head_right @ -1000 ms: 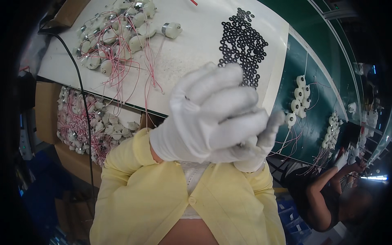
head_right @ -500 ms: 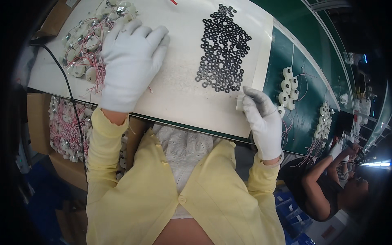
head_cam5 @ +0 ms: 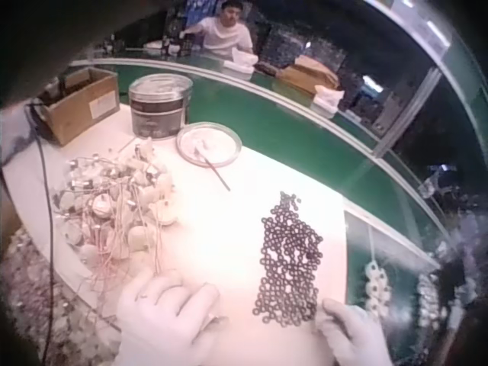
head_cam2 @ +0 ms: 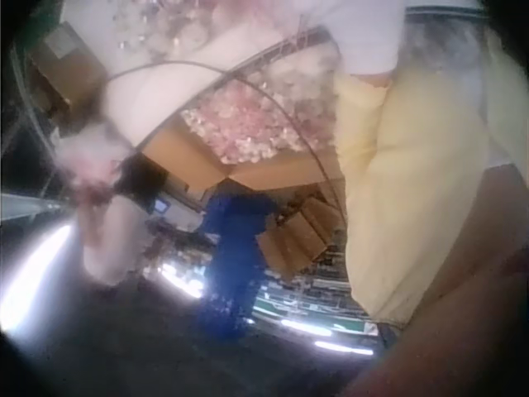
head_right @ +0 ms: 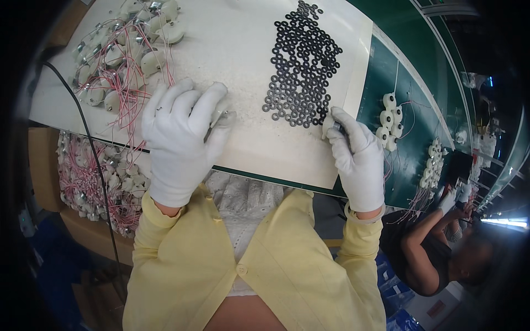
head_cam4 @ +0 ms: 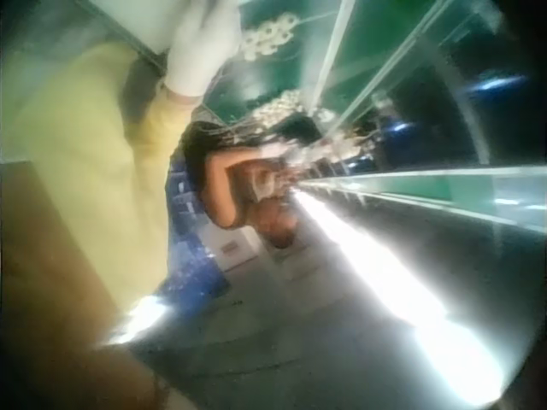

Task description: The person inserts small black circular components into white plastic housings with attached wires. They pick up a housing, place a component into a recess, and set the unit aside on the table. The person repeats this process continuously, handling the parts by hand.

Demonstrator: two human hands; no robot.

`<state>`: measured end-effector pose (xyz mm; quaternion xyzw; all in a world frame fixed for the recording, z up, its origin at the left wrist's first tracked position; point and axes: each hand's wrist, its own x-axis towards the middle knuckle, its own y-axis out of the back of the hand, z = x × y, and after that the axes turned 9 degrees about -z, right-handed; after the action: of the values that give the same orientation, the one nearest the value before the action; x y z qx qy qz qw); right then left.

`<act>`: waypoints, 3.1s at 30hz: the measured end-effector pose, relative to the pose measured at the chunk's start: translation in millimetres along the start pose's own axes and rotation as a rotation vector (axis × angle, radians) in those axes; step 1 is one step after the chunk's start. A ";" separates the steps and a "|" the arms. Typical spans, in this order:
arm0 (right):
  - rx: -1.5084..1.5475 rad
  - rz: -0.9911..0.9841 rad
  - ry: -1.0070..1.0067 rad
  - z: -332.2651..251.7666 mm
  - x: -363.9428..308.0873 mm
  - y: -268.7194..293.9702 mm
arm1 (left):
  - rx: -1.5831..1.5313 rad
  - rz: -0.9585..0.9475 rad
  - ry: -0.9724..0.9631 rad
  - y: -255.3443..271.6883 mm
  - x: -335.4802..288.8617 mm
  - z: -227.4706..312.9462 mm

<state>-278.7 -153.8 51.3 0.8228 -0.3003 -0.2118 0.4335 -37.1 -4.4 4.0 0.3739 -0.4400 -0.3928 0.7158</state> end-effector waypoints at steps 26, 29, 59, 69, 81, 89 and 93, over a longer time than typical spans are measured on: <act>-0.553 -0.159 0.194 -13.1 -6.2 23.2 | -0.020 0.021 -0.006 -3.1 -3.7 -3.3; -0.605 -0.169 0.190 -12.9 -7.7 20.8 | -0.010 0.046 -0.015 -6.5 -5.8 -4.0; -0.232 0.269 -0.276 -6.5 -57.5 -14.4 | 0.050 0.097 -0.102 -10.1 -4.2 -8.5; -0.510 0.256 -0.287 35.3 -95.1 11.7 | 0.061 0.047 -0.114 -6.5 -4.7 -7.4; 0.127 0.230 -0.462 36.3 -95.5 36.8 | 0.029 0.095 -0.155 -7.6 -11.0 -11.4; -0.052 0.383 -0.439 53.0 -87.0 32.6 | 0.008 0.129 -0.173 1.3 -16.0 -10.4; 0.136 0.510 -0.190 9.9 -73.2 20.3 | -0.150 0.151 -0.222 18.2 -14.4 3.5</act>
<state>-344.5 -118.9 69.6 0.7244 -0.5504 -0.1515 0.3865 -40.5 15.2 16.3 0.2395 -0.5127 -0.4087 0.7161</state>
